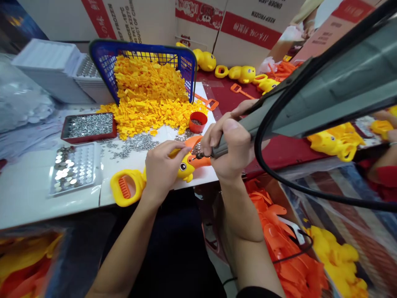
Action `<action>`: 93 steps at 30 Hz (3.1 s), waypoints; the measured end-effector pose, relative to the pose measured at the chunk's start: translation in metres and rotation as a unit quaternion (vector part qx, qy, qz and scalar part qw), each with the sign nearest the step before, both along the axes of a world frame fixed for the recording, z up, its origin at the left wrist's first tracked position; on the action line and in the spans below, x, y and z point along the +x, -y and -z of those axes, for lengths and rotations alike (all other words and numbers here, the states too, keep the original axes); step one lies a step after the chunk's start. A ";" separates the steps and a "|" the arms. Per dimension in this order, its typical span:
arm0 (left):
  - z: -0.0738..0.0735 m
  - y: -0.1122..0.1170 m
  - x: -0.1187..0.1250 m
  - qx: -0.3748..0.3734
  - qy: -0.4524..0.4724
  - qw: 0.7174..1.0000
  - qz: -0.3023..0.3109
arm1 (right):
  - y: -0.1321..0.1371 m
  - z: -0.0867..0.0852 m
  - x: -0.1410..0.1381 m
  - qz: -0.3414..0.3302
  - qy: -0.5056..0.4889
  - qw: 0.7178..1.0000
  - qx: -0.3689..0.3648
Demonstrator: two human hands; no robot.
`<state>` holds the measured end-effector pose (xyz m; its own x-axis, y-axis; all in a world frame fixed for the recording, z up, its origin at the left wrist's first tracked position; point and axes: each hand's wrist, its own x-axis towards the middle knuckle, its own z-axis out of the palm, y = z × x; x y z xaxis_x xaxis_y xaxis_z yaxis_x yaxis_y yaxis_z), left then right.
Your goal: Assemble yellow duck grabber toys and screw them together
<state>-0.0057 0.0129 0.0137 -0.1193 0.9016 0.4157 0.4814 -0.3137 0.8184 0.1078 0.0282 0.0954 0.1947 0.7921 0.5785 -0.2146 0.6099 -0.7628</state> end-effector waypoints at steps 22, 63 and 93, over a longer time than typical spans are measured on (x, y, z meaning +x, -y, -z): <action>-0.005 -0.003 0.000 -0.010 -0.057 0.998 0.012 | -0.005 0.024 -0.008 -0.086 0.070 0.994 0.013; 0.004 0.006 -0.006 0.063 -0.076 0.995 0.007 | -0.019 0.009 -0.014 -0.011 -0.056 0.998 0.017; 0.006 0.008 -0.013 0.051 -0.091 0.994 0.034 | -0.018 0.002 -0.024 0.081 -0.033 0.996 -0.009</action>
<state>-0.0187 0.0047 0.0075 0.0261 0.8573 0.5142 0.5933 -0.4273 0.6823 0.0842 0.0458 0.0930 0.3575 0.7576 0.5461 -0.1649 0.6268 -0.7615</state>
